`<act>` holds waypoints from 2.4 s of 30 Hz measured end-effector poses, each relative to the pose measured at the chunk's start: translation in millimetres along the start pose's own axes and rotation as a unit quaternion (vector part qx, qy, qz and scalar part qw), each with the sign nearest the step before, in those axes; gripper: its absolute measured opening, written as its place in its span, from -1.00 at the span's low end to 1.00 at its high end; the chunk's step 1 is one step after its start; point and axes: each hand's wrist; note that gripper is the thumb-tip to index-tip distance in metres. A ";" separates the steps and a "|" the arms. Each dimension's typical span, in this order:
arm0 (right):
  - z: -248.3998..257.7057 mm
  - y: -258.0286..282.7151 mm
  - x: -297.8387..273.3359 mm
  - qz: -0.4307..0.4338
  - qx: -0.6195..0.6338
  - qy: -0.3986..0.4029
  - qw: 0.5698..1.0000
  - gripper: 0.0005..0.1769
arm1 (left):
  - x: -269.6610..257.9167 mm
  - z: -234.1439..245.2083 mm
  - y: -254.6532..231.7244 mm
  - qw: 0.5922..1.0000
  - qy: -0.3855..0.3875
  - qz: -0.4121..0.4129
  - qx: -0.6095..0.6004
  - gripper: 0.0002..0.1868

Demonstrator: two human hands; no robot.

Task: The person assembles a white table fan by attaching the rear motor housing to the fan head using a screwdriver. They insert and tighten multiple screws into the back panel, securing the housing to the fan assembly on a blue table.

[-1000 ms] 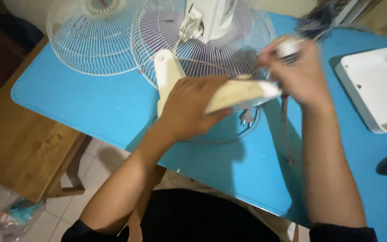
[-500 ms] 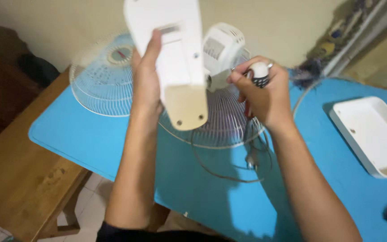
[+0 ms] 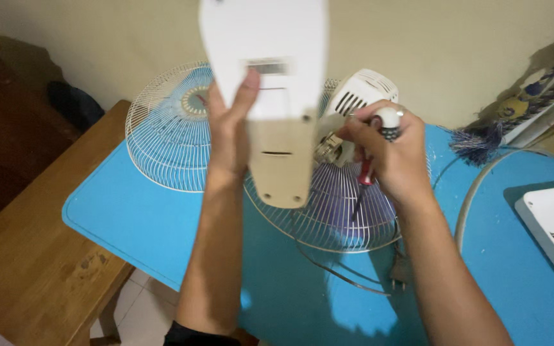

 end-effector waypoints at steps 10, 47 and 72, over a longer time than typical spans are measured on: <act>50.6 -7.7 -20.7 0.092 0.119 -0.092 0.984 -0.94 | -17.5 -103.4 -13.9 0.992 0.061 -0.034 0.104 -0.44; 39.6 -19.1 -35.0 0.099 0.018 0.007 0.995 -0.92 | 3.6 -89.5 2.8 0.993 0.091 0.012 0.080 -0.49; 16.1 -44.2 -27.5 0.066 0.053 0.078 0.993 -0.94 | -125.1 -64.7 -1.9 0.902 0.126 -0.175 0.374 -0.52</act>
Point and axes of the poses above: each hand's wrist, its own x-axis towards the middle knuckle, its own z-axis out of the back of the hand, y = z × x, and after that the axes turned 15 degrees about -z, right-handed
